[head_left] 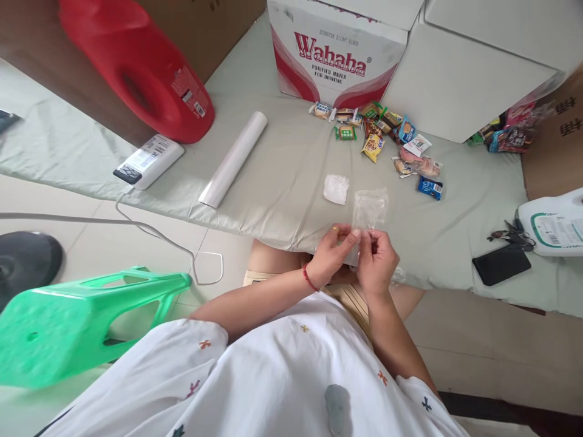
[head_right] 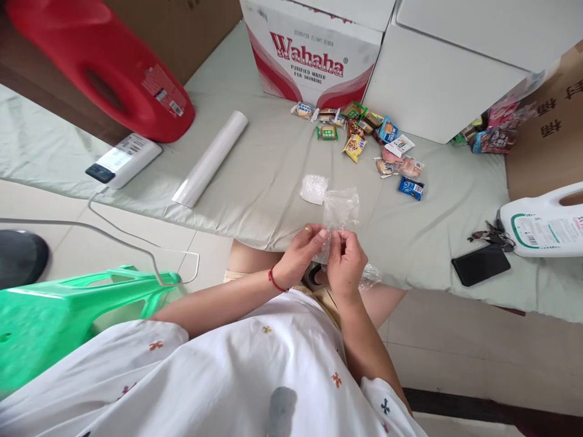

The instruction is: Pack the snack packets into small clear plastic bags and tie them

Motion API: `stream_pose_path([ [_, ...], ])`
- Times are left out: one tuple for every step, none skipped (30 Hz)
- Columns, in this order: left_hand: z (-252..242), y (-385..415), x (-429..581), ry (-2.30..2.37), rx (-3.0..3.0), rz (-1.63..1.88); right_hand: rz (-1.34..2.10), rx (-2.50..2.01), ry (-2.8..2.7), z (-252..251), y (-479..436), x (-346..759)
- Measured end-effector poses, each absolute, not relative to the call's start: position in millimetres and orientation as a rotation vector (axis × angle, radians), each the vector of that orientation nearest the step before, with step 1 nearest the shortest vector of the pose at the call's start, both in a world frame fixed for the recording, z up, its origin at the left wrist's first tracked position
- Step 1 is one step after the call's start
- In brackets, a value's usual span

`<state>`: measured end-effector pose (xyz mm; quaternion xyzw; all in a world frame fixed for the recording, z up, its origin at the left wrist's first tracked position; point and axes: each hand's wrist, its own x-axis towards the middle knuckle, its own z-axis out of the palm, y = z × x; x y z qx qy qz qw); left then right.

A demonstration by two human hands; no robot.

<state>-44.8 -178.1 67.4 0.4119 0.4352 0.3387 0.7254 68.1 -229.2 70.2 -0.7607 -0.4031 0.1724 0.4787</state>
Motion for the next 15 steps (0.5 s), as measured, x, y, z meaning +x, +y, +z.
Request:
stream_pose_path([
  [65.3, -176.3, -39.2, 0.933, 0.882, 0.760, 0.487, -1.821, -0.938, 70.8, -226.8, 65.0],
  [63.8, -172.7, -34.3, 0.920, 0.842, 0.789, 0.554, -1.777, -0.869, 72.0, -224.2, 64.4],
  [62.6, -167.6, -30.5, 0.921, 0.792, 0.821, 0.616, -1.728, -0.783, 73.6, -221.7, 66.8],
  [61.5, -161.6, -28.3, 0.937, 0.744, 0.845, 0.668, -1.679, -0.692, 75.4, -219.5, 72.2],
  [60.2, -155.0, -27.6, 0.969, 0.714, 0.861, 0.706, -1.635, -0.609, 77.2, -217.6, 80.6],
  [58.7, -148.0, -28.3, 1.007, 0.711, 0.867, 0.728, -1.601, -0.547, 78.8, -216.1, 91.9],
  [56.6, -140.5, -30.3, 1.047, 0.739, 0.866, 0.739, -1.583, -0.510, 79.9, -214.8, 105.5],
  [54.1, -132.5, -33.1, 1.087, 0.796, 0.861, 0.741, -1.582, -0.492, 80.4, -213.7, 121.0],
  [51.2, -124.0, -36.5, 1.122, 0.878, 0.854, 0.744, -1.595, -0.487, 80.1, -212.4, 137.8],
  [48.0, -115.1, -40.1, 1.155, 0.978, 0.845, 0.754, -1.618, -0.490, 79.0, -210.9, 155.1],
  [44.9, -106.0, -43.5, 1.185, 1.097, 0.827, 0.769, -1.652, -0.489, 77.0, -208.9, 172.1],
  [42.0, -97.1, -46.7, 1.212, 1.232, 0.795, 0.789, -1.692, -0.483, 74.3, -206.3, 188.2],
  [39.5, -89.1, -49.4, 1.246, 1.374, 0.752, 0.809, -1.736, -0.476, 71.0, -203.3, 202.5],
  [37.8, -82.6, -51.7, 1.285, 1.510, 0.701, 0.821, -1.781, -0.470, 67.4, -199.8, 214.7],
  [37.1, -78.3, -53.6, 1.330, 1.630, 0.658, 0.822, -1.824, -0.468, 63.7, -196.2, 224.2],
])
